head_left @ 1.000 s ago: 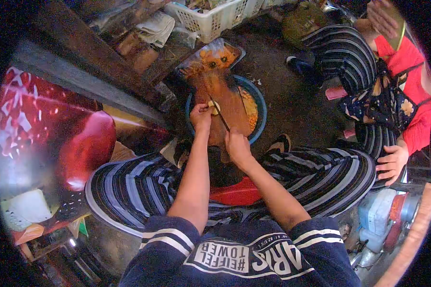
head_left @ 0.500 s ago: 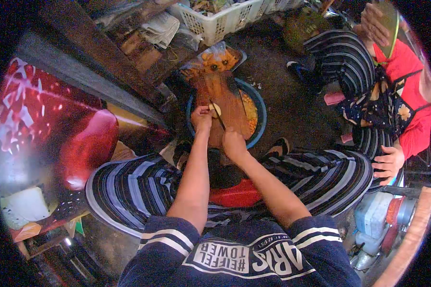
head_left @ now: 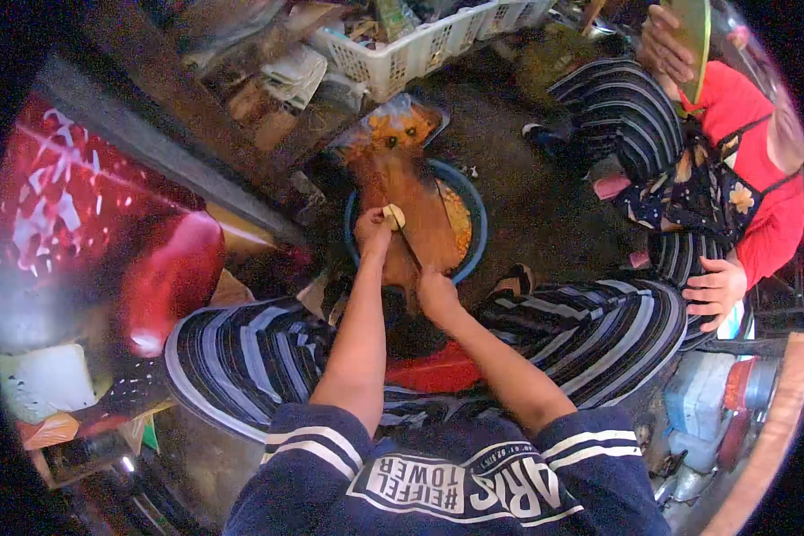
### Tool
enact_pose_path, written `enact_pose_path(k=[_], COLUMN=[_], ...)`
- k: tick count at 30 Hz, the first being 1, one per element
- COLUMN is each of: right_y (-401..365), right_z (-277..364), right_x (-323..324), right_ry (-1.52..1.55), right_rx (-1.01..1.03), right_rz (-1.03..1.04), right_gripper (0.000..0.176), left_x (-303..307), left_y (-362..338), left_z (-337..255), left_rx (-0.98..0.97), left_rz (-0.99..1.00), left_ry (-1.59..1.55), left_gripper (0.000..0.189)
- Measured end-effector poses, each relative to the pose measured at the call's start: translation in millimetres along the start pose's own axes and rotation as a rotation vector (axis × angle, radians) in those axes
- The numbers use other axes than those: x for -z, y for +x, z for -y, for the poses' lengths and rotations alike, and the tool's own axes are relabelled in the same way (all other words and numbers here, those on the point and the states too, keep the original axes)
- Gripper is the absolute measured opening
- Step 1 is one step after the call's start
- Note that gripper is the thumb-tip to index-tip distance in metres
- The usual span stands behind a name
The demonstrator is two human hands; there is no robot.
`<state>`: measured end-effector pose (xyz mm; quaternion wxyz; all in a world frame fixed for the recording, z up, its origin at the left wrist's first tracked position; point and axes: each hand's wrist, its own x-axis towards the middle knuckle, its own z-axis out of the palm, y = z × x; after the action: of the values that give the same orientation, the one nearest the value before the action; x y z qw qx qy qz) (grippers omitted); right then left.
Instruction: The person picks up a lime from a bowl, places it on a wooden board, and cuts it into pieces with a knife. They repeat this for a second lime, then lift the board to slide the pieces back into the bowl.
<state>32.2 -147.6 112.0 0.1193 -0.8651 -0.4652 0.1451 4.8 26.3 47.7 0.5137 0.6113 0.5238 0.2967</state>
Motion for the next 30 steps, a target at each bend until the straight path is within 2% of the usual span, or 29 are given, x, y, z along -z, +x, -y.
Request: enact_pose_path(k=[2, 3, 5, 8, 9, 11, 14, 16, 18, 20, 21, 23, 24, 26, 30], right_y=[-4, -6, -4, -4, -5, -9, -1, 1, 3, 2, 4, 6, 6, 5, 2], right_z=[-3, -4, -4, -3, -2, -2, -13, -17, -20, -22, -24, -26, -25, -24, -13], right_x=[11, 18, 36, 52, 65, 90, 83, 73, 62, 50, 40, 24, 24, 24, 33], right_ry=[0.104, 0.104, 0.085, 0.123, 0.125, 0.112, 0.137, 0.131, 0.128, 0.178, 0.182, 0.145, 0.146, 0.079, 0.097], right_rx=[-0.038, -0.04, -0.085, -0.092, -0.089, 0.093, 0.008, -0.018, -0.045, -0.114, -0.117, -0.135, -0.134, 0.052, -0.012], right_rz=[0.062, 0.063, 0.228, 0.246, 0.248, 0.306, 0.258, 0.209, 0.153, 0.035, 0.038, 0.015, 0.019, 0.055, 0.112], right_gripper=[0.02, 0.02, 0.029, 0.029, 0.029, 0.03, 0.031, 0.032, 0.034, 0.034, 0.034, 0.03, 0.03, 0.028, 0.028], left_x=[-2, 0, -3, -8, -2, 5, 10, 7, 7, 11, 8, -1, -3, -9, -1], left_y=[-1, -6, -3, 11, 6, 0, 17, 43, 48, 37, 32, 20, 12, -2, -19], left_z=[-2, -6, 0, 23, 10, -14, -28, -25, -28, -40, -36, -22, -18, -11, -25], left_rx=[0.069, 0.01, -0.051, -0.098, -0.113, -0.123, -0.208, -0.398, -0.46, -0.731, -0.731, -0.361, -0.358, -0.213, -0.054], left_rz=[-0.006, 0.008, 0.021, -0.036, -0.092, -0.144, -0.246, -0.271, -0.192, -0.334, -0.33, -0.204, -0.205, -0.017, 0.027], left_ry=[-0.066, 0.002, 0.068, 0.12, 0.136, 0.15, -0.009, 0.313, 0.324, 0.426, 0.43, 0.18, 0.183, -0.067, -0.286], left_gripper=[0.019, 0.02, 0.022, 0.026, 0.027, 0.028, 0.028, 0.028, 0.027, 0.023, 0.023, 0.022, 0.022, 0.021, 0.019])
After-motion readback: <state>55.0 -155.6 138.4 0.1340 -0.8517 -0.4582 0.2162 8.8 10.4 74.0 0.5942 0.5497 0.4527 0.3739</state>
